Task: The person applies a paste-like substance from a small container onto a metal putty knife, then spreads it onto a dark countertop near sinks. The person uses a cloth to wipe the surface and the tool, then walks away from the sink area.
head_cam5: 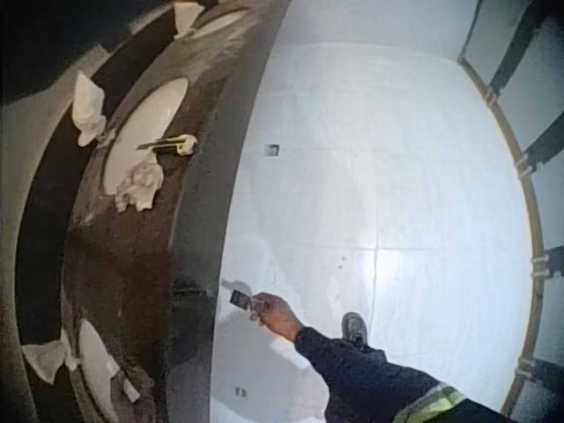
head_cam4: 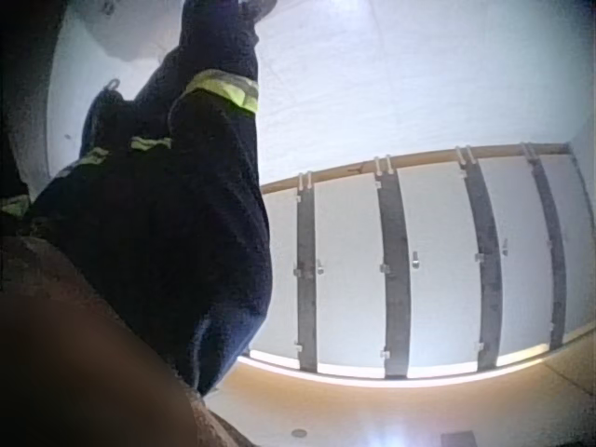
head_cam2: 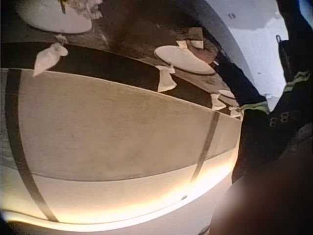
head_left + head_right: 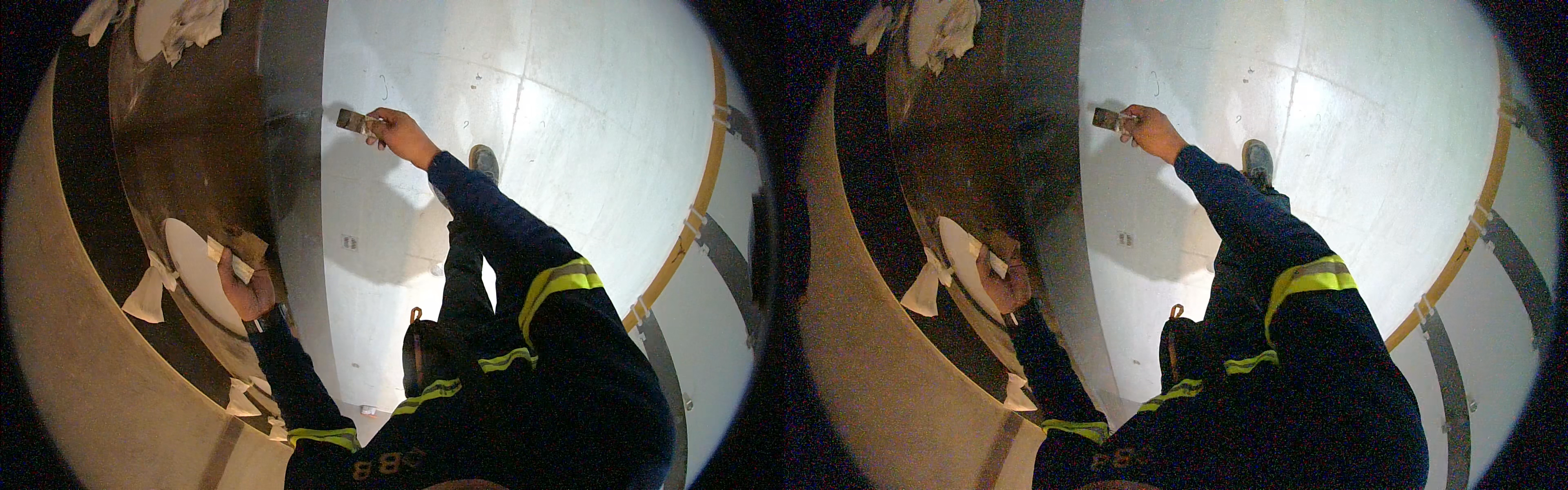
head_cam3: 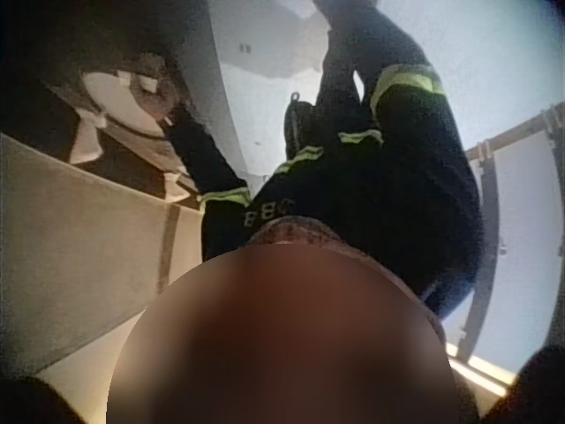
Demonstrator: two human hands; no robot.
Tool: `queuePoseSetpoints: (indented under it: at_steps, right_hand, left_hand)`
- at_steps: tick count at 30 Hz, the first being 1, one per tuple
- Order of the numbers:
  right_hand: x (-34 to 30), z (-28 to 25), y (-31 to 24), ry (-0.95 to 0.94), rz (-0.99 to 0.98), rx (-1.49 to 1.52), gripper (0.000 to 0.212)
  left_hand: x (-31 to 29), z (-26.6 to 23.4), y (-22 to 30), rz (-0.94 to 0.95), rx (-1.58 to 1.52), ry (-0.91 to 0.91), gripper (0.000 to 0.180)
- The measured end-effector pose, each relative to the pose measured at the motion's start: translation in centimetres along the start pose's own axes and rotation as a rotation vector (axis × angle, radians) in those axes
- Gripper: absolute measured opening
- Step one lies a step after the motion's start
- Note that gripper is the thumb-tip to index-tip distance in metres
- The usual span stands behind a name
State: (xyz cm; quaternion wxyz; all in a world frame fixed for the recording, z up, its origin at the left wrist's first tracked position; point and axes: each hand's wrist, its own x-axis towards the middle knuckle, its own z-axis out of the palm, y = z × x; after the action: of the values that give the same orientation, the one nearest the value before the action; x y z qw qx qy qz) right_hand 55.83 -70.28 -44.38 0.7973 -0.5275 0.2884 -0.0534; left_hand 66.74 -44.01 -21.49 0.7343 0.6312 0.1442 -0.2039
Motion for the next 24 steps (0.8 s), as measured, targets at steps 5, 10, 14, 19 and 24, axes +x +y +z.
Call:
queuePoseSetpoints:
  at_steps: [5, 10, 14, 19, 24]
  right_hand:
    - [1.5, 0.2, -1.1, 0.065, 0.048, -0.241, 0.025]
    - [1.6, 1.6, -3.7, 0.078, -0.005, -0.340, 0.020]
    - [2.8, 2.4, -4.0, 0.062, -0.204, -0.492, 0.015]
    - [2.6, 3.2, -5.8, 0.000, -0.223, -0.368, 0.016]
    - [1.6, 4.0, -8.4, -0.025, -0.048, -0.152, 0.016]
  left_hand:
    - [0.6, -2.1, -0.8, -0.004, 0.085, 0.000, 0.035]
    - [1.1, -2.8, -0.7, -0.026, 0.204, 0.139, 0.034]
    - [0.8, -1.6, -1.0, 0.069, 0.283, 0.091, 0.033]
    - [0.1, -0.8, -0.7, 0.130, 0.406, 0.088, 0.033]
    - [1.2, -2.3, -0.4, -0.067, 0.233, 0.112, 0.035]
